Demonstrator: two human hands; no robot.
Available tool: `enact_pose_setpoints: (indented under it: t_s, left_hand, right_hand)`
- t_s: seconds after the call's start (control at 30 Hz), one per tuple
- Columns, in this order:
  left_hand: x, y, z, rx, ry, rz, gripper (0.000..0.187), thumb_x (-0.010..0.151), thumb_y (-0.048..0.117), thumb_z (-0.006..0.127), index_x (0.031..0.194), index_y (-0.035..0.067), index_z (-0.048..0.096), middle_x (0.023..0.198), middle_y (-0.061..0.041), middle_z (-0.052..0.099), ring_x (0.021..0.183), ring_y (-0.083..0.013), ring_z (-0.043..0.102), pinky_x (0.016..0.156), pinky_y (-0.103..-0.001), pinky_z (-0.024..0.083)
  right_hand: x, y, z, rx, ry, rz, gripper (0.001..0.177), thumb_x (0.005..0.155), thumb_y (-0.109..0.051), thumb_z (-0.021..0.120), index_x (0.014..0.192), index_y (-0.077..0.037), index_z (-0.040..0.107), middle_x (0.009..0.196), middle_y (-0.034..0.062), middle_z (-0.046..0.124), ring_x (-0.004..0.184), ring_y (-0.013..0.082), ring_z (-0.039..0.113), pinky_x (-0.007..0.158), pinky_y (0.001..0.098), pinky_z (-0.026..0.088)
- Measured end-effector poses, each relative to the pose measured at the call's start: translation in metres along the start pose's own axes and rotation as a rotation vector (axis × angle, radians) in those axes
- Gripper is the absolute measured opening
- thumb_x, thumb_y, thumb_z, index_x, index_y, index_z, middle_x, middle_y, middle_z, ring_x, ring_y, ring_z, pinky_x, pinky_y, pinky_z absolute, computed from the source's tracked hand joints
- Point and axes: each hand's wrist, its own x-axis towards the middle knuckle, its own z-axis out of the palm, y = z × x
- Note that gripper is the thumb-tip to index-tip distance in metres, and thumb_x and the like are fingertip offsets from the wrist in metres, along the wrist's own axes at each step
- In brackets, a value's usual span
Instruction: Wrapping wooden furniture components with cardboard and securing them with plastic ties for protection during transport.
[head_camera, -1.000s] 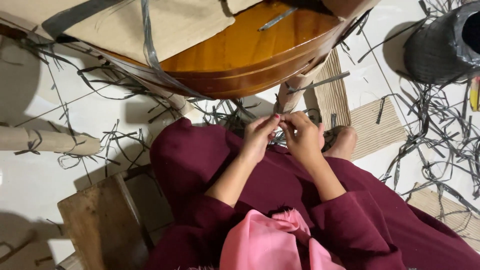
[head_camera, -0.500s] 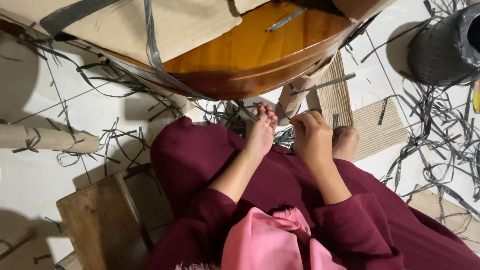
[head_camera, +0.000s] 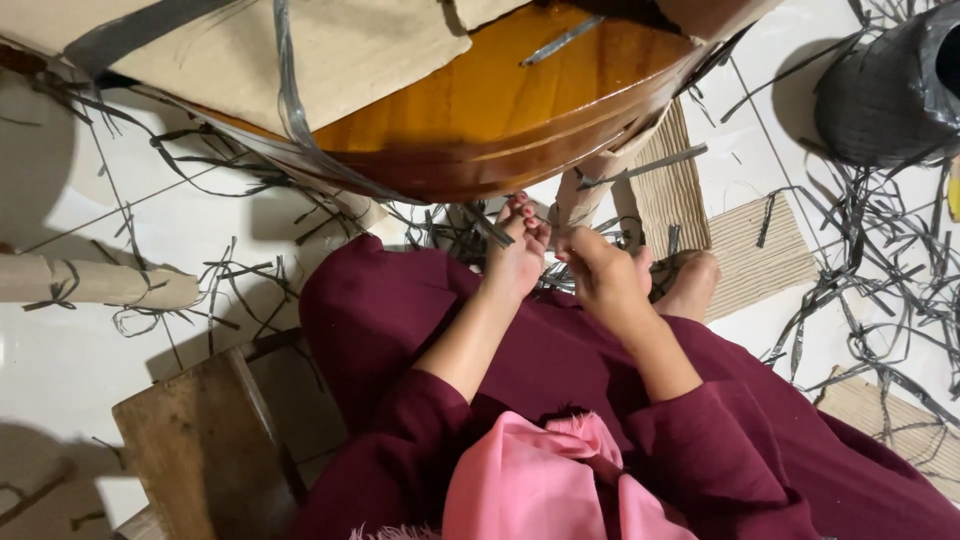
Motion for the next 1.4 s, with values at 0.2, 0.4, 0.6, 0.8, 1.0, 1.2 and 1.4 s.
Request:
enact_pose_setpoints:
  t_s: [0.2, 0.4, 0.6, 0.8, 1.0, 1.2, 1.4]
  left_hand:
    - [0.013, 0.011, -0.017, -0.132, -0.016, 0.046, 0.022, 0.104, 0.006, 0.05, 0.092, 0.023, 0.053, 0.076, 0.012, 0.043, 0.064, -0.0043, 0.044, 0.073, -0.019, 0.046]
    - [0.015, 0.009, -0.018, -0.197, -0.072, 0.119, 0.022, 0.1, 0.004, 0.057, 0.092, 0.025, 0.058, 0.081, 0.008, 0.049, 0.07, -0.0076, 0.048, 0.079, -0.022, 0.046]
    - [-0.032, 0.002, -0.001, 0.04, 0.015, 0.009, 0.032, 0.104, 0.05, 0.059, 0.115, 0.02, 0.061, 0.118, 0.003, 0.062, 0.104, -0.012, 0.064, 0.087, -0.027, 0.057]
    - [-0.033, -0.043, 0.003, 0.325, 0.04, 0.237, 0.032, 0.092, 0.026, 0.082, 0.114, 0.009, 0.067, 0.105, -0.001, 0.066, 0.101, -0.013, 0.069, 0.099, -0.035, 0.056]
    - [-0.037, -0.037, 0.0, 0.635, -0.1, 0.607, 0.017, 0.103, 0.025, 0.064, 0.094, 0.011, 0.07, 0.097, -0.002, 0.072, 0.081, -0.005, 0.058, 0.073, -0.02, 0.049]
    - [-0.027, -0.002, 0.009, 1.128, -0.279, 1.047, 0.006, 0.096, 0.029, 0.073, 0.092, 0.027, 0.077, 0.086, 0.013, 0.076, 0.073, -0.0108, 0.07, 0.074, -0.024, 0.055]
    - [-0.019, 0.015, 0.002, 1.33, -0.449, 1.34, 0.032, 0.088, -0.009, 0.064, 0.102, 0.017, 0.077, 0.094, -0.001, 0.075, 0.089, -0.0244, 0.072, 0.082, -0.034, 0.055]
  right_hand:
    - [0.021, 0.005, -0.058, 0.013, 0.048, -0.462, 0.017, 0.102, -0.003, 0.048, 0.094, -0.014, 0.06, 0.083, 0.0082, 0.065, 0.072, 0.0366, 0.068, 0.061, 0.0413, 0.053]
    - [0.037, 0.048, -0.023, 0.031, 0.204, -0.419, 0.015, 0.106, -0.014, 0.059, 0.096, -0.023, 0.067, 0.081, -0.0044, 0.067, 0.073, 0.0244, 0.07, 0.068, 0.0326, 0.055]
    - [0.027, 0.034, -0.023, 0.085, 0.281, -0.398, 0.014, 0.103, -0.008, 0.061, 0.097, -0.02, 0.066, 0.081, -0.0011, 0.068, 0.072, 0.0282, 0.07, 0.067, 0.0373, 0.056]
    - [0.018, 0.027, -0.025, 0.081, 0.311, -0.357, 0.011, 0.102, -0.009, 0.065, 0.096, -0.019, 0.066, 0.078, 0.003, 0.068, 0.072, 0.0327, 0.07, 0.065, 0.0418, 0.055]
    - [0.011, 0.027, -0.025, 0.186, 0.304, -0.306, 0.011, 0.099, -0.006, 0.068, 0.096, -0.017, 0.068, 0.077, 0.005, 0.07, 0.073, 0.0344, 0.071, 0.066, 0.0419, 0.056]
    - [0.005, 0.022, -0.031, 0.392, 0.283, -0.33, 0.012, 0.1, -0.005, 0.068, 0.093, -0.015, 0.069, 0.081, 0.0038, 0.074, 0.074, 0.0344, 0.072, 0.068, 0.039, 0.057]
    - [0.022, -0.015, -0.047, 0.329, 0.36, -0.533, 0.013, 0.1, 0.004, 0.064, 0.092, -0.004, 0.071, 0.084, 0.0124, 0.072, 0.072, 0.0395, 0.07, 0.066, 0.0423, 0.058]
